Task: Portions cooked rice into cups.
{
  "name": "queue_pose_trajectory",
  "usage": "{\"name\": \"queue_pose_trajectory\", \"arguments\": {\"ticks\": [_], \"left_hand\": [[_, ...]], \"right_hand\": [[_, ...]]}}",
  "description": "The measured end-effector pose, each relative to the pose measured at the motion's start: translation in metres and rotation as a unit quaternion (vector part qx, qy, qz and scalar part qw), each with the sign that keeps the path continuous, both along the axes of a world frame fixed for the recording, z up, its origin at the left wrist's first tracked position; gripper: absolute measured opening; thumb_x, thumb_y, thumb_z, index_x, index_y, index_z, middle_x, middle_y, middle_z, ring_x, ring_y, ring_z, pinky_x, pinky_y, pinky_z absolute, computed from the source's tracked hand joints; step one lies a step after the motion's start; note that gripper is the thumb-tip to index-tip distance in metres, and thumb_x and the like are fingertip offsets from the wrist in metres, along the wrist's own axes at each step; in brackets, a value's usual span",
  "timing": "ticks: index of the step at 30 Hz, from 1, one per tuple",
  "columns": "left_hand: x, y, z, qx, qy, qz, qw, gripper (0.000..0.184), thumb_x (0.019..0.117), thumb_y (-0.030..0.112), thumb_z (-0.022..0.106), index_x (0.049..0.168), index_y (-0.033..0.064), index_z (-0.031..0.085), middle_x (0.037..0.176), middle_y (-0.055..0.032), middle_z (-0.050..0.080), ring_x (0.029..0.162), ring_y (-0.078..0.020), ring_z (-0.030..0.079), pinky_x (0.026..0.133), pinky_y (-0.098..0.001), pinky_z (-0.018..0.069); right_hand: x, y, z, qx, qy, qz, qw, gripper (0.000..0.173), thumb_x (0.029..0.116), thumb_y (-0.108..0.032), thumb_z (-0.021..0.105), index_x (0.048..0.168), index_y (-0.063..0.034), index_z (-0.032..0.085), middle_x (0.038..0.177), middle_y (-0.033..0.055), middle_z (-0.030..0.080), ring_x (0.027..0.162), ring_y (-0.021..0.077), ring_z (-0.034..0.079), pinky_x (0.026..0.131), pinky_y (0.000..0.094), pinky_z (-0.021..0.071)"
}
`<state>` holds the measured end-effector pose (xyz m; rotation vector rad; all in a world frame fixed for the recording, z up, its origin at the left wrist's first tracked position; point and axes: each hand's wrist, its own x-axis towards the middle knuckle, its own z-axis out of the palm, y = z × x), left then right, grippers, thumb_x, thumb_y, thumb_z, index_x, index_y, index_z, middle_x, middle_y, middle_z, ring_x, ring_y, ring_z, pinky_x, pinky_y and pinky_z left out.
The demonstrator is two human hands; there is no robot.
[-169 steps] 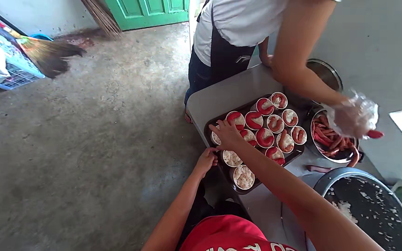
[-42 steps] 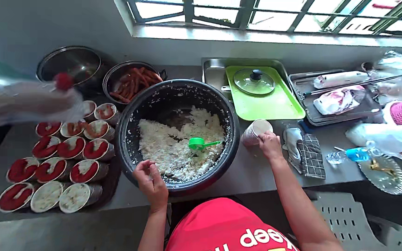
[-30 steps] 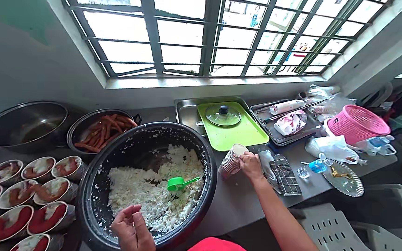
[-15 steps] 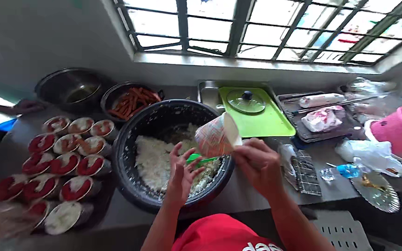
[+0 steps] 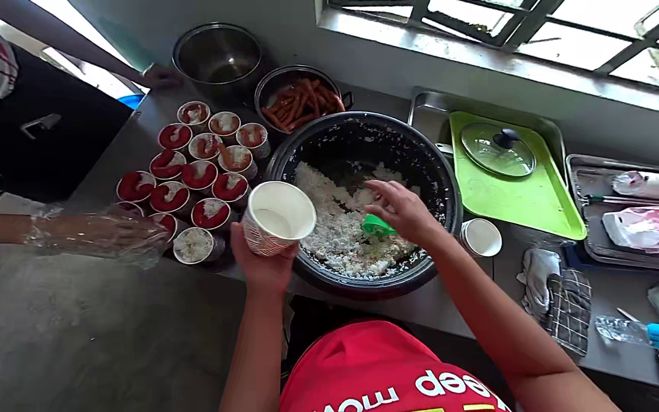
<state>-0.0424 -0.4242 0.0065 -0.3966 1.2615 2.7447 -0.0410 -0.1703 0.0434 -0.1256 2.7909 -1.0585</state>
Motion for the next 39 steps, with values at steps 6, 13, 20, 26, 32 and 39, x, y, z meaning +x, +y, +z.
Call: {"name": "queue_pose_trajectory", "arguments": {"ticks": [6,13,20,26,32,39], "left_hand": [[-0.051,-0.034,-0.035,0.011,-0.029,0.071,0.997,0.080,0.0993,0.065,-0.007,0.105,0.0165,0.056,0.068,-0.0029,0.069,0.050,-0.0108,0.063,0.044,-0.0232,0.0516],[-0.097,-0.024,-0.049,0.007,-0.011,0.054,0.998,0.074,0.1014,0.063,-0.004,0.108,0.0185,0.055,0.075,-0.0006,0.070,0.055,-0.0111,0.064,0.047,-0.0259,0.0542],[-0.119,-0.022,-0.066,-0.038,0.079,0.013,0.996,0.056,0.1039,0.060,0.014,0.113,0.0227,0.055,0.082,0.0072,0.071,0.058,-0.0049,0.064,0.047,-0.0226,0.0532],[-0.122,-0.017,-0.073,-0.046,0.122,0.052,0.990,0.067,0.0851,0.076,0.057,0.127,0.0242,0.053,0.111,0.0122,0.070,0.095,-0.0014,0.068,0.070,-0.0227,0.0588],[-0.120,-0.016,-0.079,-0.066,0.137,0.097,0.984,0.080,0.0872,0.073,0.057,0.132,0.0072,0.050,0.121,0.0090,0.066,0.114,-0.0036,0.062,0.096,-0.0282,0.0537],[-0.122,-0.011,-0.077,-0.051,0.156,0.117,0.980,0.079,0.0891,0.074,0.053,0.130,0.0064,0.052,0.121,0.0124,0.066,0.115,0.0012,0.061,0.098,-0.0227,0.0516]], "right_hand": [[-0.030,0.002,-0.082,0.288,-0.355,-0.010,0.889,0.068,0.0977,-0.012,0.066,0.155,0.0049,0.033,0.141,0.0348,0.053,0.137,0.0518,0.046,0.113,0.0685,0.0288],[-0.063,-0.017,-0.056,0.134,-0.384,-0.137,0.903,0.056,0.1079,-0.009,0.046,0.156,0.0032,0.022,0.131,0.0336,0.058,0.115,0.0434,0.064,0.100,0.0554,0.0491],[-0.111,-0.034,-0.092,0.162,-0.299,-0.289,0.895,0.069,0.1059,-0.005,0.046,0.163,-0.0082,0.007,0.133,0.0327,0.059,0.125,0.0491,0.059,0.102,0.0621,0.0475],[-0.129,-0.081,-0.115,0.163,-0.304,-0.199,0.917,0.068,0.1053,-0.009,0.050,0.163,-0.0076,0.013,0.124,0.0326,0.064,0.116,0.0522,0.063,0.095,0.0685,0.0486],[-0.102,-0.114,-0.111,0.165,-0.398,-0.097,0.897,0.063,0.1092,-0.017,0.039,0.163,-0.0074,0.009,0.126,0.0318,0.063,0.117,0.0497,0.063,0.097,0.0654,0.0489],[-0.082,-0.121,-0.163,0.025,-0.366,-0.093,0.926,0.071,0.1041,-0.017,0.055,0.158,0.0068,0.016,0.132,0.0363,0.059,0.122,0.0499,0.061,0.105,0.0644,0.0458]]}}
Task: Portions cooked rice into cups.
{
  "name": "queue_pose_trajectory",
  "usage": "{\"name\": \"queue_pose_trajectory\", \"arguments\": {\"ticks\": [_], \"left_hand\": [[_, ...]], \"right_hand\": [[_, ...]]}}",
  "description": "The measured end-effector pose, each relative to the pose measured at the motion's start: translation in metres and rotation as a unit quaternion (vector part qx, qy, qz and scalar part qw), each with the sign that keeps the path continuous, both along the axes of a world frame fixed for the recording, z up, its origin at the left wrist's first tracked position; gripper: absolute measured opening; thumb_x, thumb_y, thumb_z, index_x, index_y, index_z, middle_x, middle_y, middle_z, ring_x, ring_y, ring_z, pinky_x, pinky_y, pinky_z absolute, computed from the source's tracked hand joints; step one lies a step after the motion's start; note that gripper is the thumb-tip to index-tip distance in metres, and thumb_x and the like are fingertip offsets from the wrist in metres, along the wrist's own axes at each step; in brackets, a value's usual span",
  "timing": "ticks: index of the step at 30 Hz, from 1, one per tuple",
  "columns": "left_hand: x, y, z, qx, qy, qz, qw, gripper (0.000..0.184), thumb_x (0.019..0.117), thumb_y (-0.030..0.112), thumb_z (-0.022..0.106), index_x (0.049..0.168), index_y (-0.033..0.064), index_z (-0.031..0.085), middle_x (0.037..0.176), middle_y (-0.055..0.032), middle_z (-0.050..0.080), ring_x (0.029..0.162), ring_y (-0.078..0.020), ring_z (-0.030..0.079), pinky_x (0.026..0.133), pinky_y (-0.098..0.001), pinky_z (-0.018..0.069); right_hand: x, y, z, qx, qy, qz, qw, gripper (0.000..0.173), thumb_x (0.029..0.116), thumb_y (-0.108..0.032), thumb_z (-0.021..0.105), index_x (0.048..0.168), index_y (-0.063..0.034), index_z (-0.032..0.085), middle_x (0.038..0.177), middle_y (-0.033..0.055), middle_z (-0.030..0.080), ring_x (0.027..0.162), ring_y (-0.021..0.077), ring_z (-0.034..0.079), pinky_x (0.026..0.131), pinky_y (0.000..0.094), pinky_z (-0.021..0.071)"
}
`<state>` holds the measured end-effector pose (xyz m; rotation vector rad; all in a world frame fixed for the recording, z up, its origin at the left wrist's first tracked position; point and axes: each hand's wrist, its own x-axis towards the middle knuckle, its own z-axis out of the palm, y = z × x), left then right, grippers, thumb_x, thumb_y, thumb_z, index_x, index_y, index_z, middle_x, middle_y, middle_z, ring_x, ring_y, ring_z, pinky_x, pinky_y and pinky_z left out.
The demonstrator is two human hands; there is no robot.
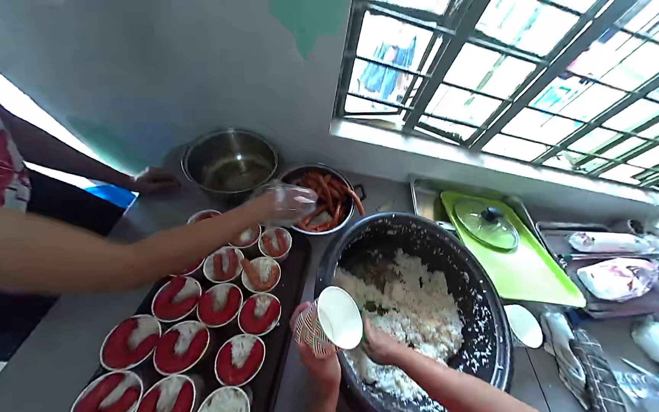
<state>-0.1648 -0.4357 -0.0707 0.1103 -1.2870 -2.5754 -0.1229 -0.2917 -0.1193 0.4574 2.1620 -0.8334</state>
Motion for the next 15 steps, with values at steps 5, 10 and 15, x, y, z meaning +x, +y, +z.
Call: {"name": "queue_pose_trajectory", "arguments": {"ticks": [5,10,15], "left_hand": [[0.004,0.001,0.000,0.010,0.011,0.025,1.000,0.071,0.0926,0.068,0.054,0.129,0.0066,0.054,0.121,0.0120,0.067,0.116,0.0015,0.061,0.098,-0.0209,0.0517],[0.007,0.000,-0.007,0.019,0.007,0.026,0.999,0.067,0.0917,0.070,0.053,0.128,0.0130,0.058,0.121,0.0130,0.068,0.116,0.0012,0.061,0.098,-0.0213,0.0511],[0.006,-0.002,-0.004,-0.038,0.050,0.026,0.998,0.081,0.0944,0.070,0.049,0.135,-0.0001,0.047,0.127,0.0099,0.064,0.121,0.0005,0.058,0.104,-0.0249,0.0486]], "right_hand": [[-0.003,-0.011,0.006,-0.079,-0.077,-0.068,0.992,0.062,0.1102,-0.035,0.045,0.156,-0.0002,0.021,0.113,0.0280,0.062,0.092,0.0361,0.065,0.085,0.0518,0.0511],[0.007,-0.011,-0.004,-0.147,-0.090,-0.086,0.981,0.053,0.1098,-0.045,0.041,0.140,-0.0022,0.037,0.076,0.0063,0.050,0.060,0.0181,0.048,0.060,0.0383,0.0442],[0.007,-0.009,0.013,-0.174,-0.014,-0.035,0.984,0.050,0.1107,-0.035,0.043,0.133,0.0090,0.048,0.089,0.0175,0.061,0.072,0.0232,0.058,0.072,0.0434,0.0517]]}}
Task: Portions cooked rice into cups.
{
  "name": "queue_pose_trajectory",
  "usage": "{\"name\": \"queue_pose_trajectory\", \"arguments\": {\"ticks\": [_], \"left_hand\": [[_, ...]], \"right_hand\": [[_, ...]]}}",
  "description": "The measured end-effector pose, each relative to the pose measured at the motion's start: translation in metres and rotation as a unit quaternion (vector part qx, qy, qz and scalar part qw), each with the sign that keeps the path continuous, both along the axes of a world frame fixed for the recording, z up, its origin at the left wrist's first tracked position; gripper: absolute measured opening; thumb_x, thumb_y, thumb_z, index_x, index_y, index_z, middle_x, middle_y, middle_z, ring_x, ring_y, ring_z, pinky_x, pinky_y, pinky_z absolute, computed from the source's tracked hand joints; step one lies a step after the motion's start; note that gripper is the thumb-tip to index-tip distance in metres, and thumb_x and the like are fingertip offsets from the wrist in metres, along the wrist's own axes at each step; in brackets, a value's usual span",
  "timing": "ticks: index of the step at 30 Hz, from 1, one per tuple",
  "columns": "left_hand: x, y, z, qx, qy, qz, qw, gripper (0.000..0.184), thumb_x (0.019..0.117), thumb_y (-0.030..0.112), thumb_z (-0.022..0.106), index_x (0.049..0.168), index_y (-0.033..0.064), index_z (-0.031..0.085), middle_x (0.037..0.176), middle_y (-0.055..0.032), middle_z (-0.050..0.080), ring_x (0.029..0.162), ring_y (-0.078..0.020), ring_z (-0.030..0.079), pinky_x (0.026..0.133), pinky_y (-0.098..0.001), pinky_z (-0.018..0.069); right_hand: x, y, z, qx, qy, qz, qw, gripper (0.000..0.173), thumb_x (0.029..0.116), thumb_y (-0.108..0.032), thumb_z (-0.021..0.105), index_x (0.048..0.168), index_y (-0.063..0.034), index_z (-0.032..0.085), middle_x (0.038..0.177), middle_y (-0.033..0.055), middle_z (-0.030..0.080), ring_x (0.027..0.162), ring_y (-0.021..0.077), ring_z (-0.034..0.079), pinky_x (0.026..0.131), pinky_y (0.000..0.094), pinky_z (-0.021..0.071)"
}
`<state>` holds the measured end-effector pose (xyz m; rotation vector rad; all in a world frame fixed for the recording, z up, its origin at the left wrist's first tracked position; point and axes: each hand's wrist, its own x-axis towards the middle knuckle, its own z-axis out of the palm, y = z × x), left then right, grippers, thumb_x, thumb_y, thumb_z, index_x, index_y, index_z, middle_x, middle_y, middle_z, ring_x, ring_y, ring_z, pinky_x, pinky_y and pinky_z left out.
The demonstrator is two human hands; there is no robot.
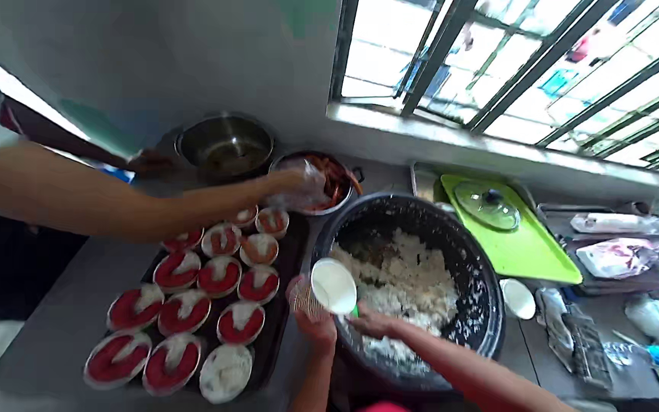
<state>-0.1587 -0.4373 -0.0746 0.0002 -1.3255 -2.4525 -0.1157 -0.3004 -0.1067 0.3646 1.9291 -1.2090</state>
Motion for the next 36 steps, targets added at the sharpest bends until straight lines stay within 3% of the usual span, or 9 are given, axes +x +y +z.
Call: {"name": "queue_pose_trajectory", "arguments": {"ticks": [2,5,9,15,27,29,32,34,36], "left_hand": [[0.005,-0.003,0.000,-0.019,-0.023,-0.004,1.000,0.088,0.0915,0.073,0.051,0.136,-0.0024,0.040,0.122,0.0104,0.063,0.114,0.0018,0.060,0.096,-0.0236,0.0527],[0.002,-0.003,0.000,0.028,-0.075,-0.025,0.997,0.068,0.0904,0.072,0.052,0.127,0.0150,0.046,0.103,0.0130,0.069,0.083,0.0002,0.067,0.064,-0.0213,0.0574],[-0.002,-0.010,0.007,0.058,-0.109,-0.086,0.989,0.048,0.1033,0.054,0.021,0.110,0.0196,0.054,0.077,0.0087,0.069,0.053,-0.0034,0.061,0.044,-0.0219,0.0511],[0.003,-0.013,0.028,0.027,-0.113,-0.151,0.982,0.053,0.1010,0.063,0.025,0.105,0.0218,0.058,0.073,0.0066,0.070,0.052,-0.0049,0.061,0.044,-0.0225,0.0511],[0.024,0.009,0.047,-0.023,-0.211,-0.232,0.949,0.062,0.1054,0.051,0.004,0.109,0.0154,0.054,0.070,0.0033,0.069,0.053,-0.0059,0.062,0.050,-0.0205,0.0529],[0.026,0.018,0.052,-0.045,-0.255,-0.258,0.931,0.061,0.1080,0.045,0.001,0.111,0.0122,0.052,0.071,0.0016,0.067,0.055,-0.0068,0.061,0.053,-0.0209,0.0529],[0.025,0.040,0.058,-0.016,-0.307,-0.305,0.901,0.063,0.1089,0.047,0.003,0.114,0.0088,0.053,0.073,-0.0029,0.067,0.057,-0.0093,0.063,0.052,-0.0216,0.0523],[0.026,0.060,0.066,0.029,-0.329,-0.335,0.883,0.064,0.1086,0.049,0.004,0.113,0.0080,0.053,0.076,-0.0047,0.067,0.059,-0.0106,0.063,0.052,-0.0219,0.0518],[0.027,0.081,0.073,0.077,-0.344,-0.345,0.870,0.066,0.1079,0.053,0.005,0.108,0.0091,0.054,0.073,-0.0051,0.065,0.055,-0.0105,0.060,0.048,-0.0217,0.0481]], "right_hand": [[0.006,0.000,0.011,-0.024,-0.006,-0.007,1.000,0.046,0.1117,-0.035,0.040,0.132,0.0058,0.048,0.080,0.0090,0.055,0.063,0.0155,0.052,0.063,0.0350,0.0483],[0.006,0.012,0.033,-0.086,-0.086,-0.056,0.991,0.043,0.1124,-0.044,0.030,0.117,-0.0054,0.047,0.063,-0.0043,0.042,0.047,0.0047,0.038,0.046,0.0218,0.0353],[0.019,0.032,0.030,-0.179,-0.149,-0.142,0.962,0.058,0.1109,-0.053,0.020,0.077,-0.0148,0.048,0.051,-0.0090,0.038,0.040,0.0005,0.033,0.040,0.0167,0.0285],[0.044,0.067,0.038,-0.165,-0.138,-0.213,0.953,0.059,0.1108,-0.053,0.019,0.073,-0.0161,0.046,0.049,-0.0087,0.037,0.039,0.0012,0.031,0.040,0.0173,0.0269],[0.034,0.101,0.101,-0.179,-0.049,-0.309,0.933,0.062,0.1107,-0.053,0.016,0.072,-0.0151,0.046,0.052,-0.0075,0.040,0.041,0.0010,0.034,0.041,0.0159,0.0296],[0.036,0.096,0.137,-0.183,0.019,-0.352,0.918,0.057,0.1117,-0.050,0.015,0.081,-0.0141,0.048,0.054,-0.0070,0.042,0.041,0.0008,0.035,0.042,0.0152,0.0306],[0.047,0.076,0.184,-0.121,0.228,-0.354,0.899,0.033,0.1135,-0.033,0.017,0.124,-0.0130,0.042,0.067,-0.0080,0.044,0.050,-0.0008,0.039,0.047,0.0150,0.0350],[0.053,0.062,0.184,0.014,0.387,-0.282,0.878,0.048,0.1098,-0.025,0.029,0.154,-0.0068,0.027,0.095,-0.0017,0.057,0.076,0.0022,0.056,0.069,0.0227,0.0488],[0.056,0.055,0.166,0.132,0.435,-0.187,0.871,0.058,0.1095,-0.021,0.041,0.164,-0.0111,0.023,0.133,0.0204,0.063,0.118,0.0289,0.066,0.099,0.0500,0.0531]]}}
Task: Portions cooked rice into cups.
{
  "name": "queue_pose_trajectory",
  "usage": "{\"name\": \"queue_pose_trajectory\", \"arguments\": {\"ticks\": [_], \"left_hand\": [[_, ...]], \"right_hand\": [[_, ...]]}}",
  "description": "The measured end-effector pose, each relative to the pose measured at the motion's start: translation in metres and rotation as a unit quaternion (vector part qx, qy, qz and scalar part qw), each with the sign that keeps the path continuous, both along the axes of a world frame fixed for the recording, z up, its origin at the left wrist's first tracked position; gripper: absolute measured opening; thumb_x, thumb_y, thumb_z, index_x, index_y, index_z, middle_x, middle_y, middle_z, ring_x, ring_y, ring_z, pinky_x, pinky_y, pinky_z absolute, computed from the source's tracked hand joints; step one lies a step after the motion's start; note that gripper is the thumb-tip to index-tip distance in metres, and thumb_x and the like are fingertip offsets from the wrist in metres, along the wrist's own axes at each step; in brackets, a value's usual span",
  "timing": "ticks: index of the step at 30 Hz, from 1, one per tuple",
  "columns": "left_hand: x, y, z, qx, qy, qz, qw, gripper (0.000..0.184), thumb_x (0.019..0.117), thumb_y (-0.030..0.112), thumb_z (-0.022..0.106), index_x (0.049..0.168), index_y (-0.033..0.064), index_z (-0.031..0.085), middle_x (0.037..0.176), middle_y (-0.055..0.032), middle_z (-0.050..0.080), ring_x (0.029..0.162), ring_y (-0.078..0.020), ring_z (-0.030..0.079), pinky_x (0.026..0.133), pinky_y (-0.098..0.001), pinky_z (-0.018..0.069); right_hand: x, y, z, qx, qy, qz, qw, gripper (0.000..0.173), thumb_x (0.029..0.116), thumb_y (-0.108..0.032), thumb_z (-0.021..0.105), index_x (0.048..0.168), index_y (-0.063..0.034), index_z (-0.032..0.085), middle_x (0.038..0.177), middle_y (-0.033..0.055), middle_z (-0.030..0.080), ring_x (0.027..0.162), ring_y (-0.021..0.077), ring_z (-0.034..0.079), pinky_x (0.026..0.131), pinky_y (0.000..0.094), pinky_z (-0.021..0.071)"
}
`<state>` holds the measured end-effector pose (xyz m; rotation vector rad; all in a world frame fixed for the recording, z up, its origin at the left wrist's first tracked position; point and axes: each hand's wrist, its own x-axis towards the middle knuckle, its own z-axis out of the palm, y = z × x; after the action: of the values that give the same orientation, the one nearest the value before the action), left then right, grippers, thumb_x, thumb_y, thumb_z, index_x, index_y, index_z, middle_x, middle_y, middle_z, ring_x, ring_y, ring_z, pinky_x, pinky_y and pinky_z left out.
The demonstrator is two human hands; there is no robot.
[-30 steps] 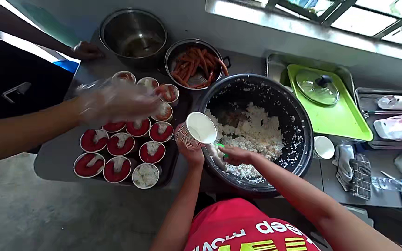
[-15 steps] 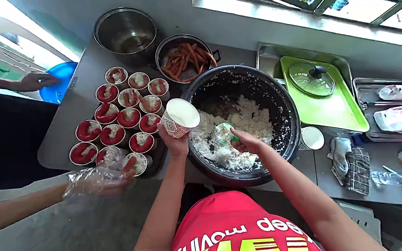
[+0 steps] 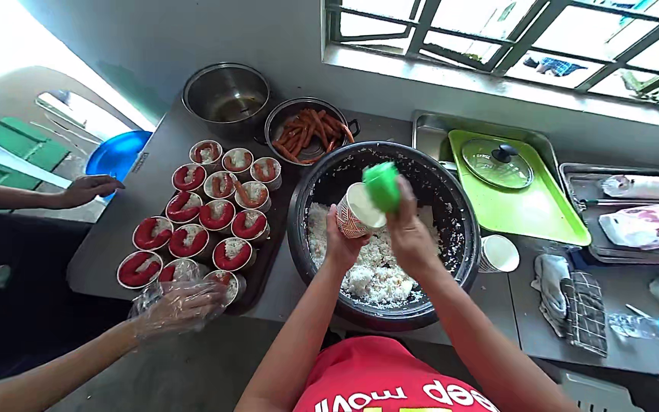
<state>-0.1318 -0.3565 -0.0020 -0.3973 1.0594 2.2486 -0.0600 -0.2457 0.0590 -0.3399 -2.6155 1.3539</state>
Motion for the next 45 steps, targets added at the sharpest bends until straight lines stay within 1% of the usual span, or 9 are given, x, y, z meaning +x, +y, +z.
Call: {"name": "queue_pose_trajectory", "arguments": {"ticks": [2,8,20,30,33,36,39,41,45], "left_hand": [[0.000,0.011,-0.001,0.020,-0.017,-0.002,1.000,0.068,0.1071,0.056,0.005,0.102,0.0104,0.055,0.068,-0.0045,0.062,0.051,-0.0101,0.056,0.044,-0.0212,0.0440],[0.000,0.025,0.007,0.073,-0.011,-0.054,0.996,0.074,0.1046,0.061,0.003,0.094,0.0119,0.057,0.063,-0.0042,0.063,0.047,-0.0081,0.056,0.043,-0.0185,0.0441],[0.007,0.017,-0.013,0.031,-0.044,-0.078,0.996,0.076,0.1012,0.068,0.005,0.091,0.0143,0.057,0.059,-0.0017,0.058,0.042,-0.0066,0.049,0.039,-0.0194,0.0407],[0.006,0.008,-0.020,0.034,-0.054,-0.081,0.995,0.077,0.1026,0.064,0.002,0.087,0.0121,0.056,0.056,-0.0024,0.057,0.042,-0.0073,0.050,0.040,-0.0189,0.0395],[0.005,0.002,-0.031,0.037,-0.050,-0.089,0.994,0.079,0.1019,0.065,0.000,0.092,0.0114,0.057,0.058,-0.0034,0.058,0.044,-0.0088,0.050,0.041,-0.0201,0.0399],[0.004,-0.007,-0.025,0.051,-0.066,-0.083,0.993,0.082,0.1008,0.066,-0.001,0.092,0.0098,0.057,0.059,-0.0051,0.060,0.043,-0.0084,0.051,0.041,-0.0188,0.0401],[0.002,-0.029,-0.025,0.064,-0.052,-0.062,0.995,0.088,0.0984,0.068,-0.005,0.106,0.0070,0.058,0.073,-0.0068,0.066,0.044,-0.0052,0.047,0.040,-0.0168,0.0373],[0.004,-0.050,-0.029,0.074,-0.027,-0.043,0.996,0.089,0.0967,0.069,-0.008,0.107,0.0103,0.058,0.082,-0.0058,0.068,0.046,-0.0041,0.047,0.041,-0.0169,0.0370],[0.004,-0.094,-0.038,0.108,-0.014,0.020,0.994,0.096,0.0928,0.074,-0.008,0.106,0.0090,0.062,0.085,-0.0072,0.069,0.047,-0.0050,0.047,0.041,-0.0171,0.0375]], "right_hand": [[0.002,-0.001,-0.009,0.114,-0.044,0.022,0.992,0.056,0.1096,-0.017,0.043,0.163,-0.0154,0.029,0.123,0.0281,0.065,0.112,0.0443,0.065,0.095,0.0608,0.0507],[0.017,0.007,0.002,0.194,0.038,-0.005,0.980,0.052,0.1070,-0.011,0.045,0.159,-0.0118,0.039,0.101,0.0239,0.067,0.089,0.0415,0.069,0.077,0.0564,0.0558],[0.023,0.001,-0.009,0.233,0.012,0.032,0.972,0.053,0.1050,-0.010,0.050,0.157,-0.0123,0.043,0.097,0.0243,0.067,0.081,0.0433,0.069,0.066,0.0562,0.0556],[0.019,-0.002,-0.015,0.209,0.010,0.042,0.977,0.050,0.1062,-0.012,0.046,0.156,-0.0095,0.044,0.098,0.0226,0.069,0.084,0.0418,0.070,0.071,0.0573,0.0557],[0.018,0.004,-0.010,0.106,-0.056,0.057,0.991,0.052,0.1098,-0.015,0.041,0.162,-0.0142,0.033,0.121,0.0234,0.069,0.107,0.0408,0.069,0.088,0.0611,0.0532],[0.018,0.019,0.007,-0.079,-0.035,0.036,0.996,0.051,0.1077,-0.024,0.033,0.157,-0.0099,0.032,0.099,0.0035,0.062,0.075,0.0084,0.058,0.066,0.0295,0.0497],[0.011,0.038,0.008,-0.189,-0.108,-0.008,0.976,0.045,0.1102,-0.025,0.028,0.153,-0.0146,0.031,0.076,-0.0058,0.046,0.054,0.0016,0.042,0.051,0.0200,0.0395],[0.004,0.046,-0.022,-0.124,-0.262,-0.001,0.957,0.045,0.1133,-0.029,0.028,0.156,-0.0142,0.031,0.086,0.0060,0.053,0.064,0.0133,0.048,0.060,0.0317,0.0442],[-0.014,0.028,-0.102,0.030,-0.458,0.101,0.883,0.051,0.1141,-0.028,0.032,0.160,-0.0076,0.026,0.134,0.0331,0.058,0.124,0.0476,0.059,0.106,0.0624,0.0424]]}}
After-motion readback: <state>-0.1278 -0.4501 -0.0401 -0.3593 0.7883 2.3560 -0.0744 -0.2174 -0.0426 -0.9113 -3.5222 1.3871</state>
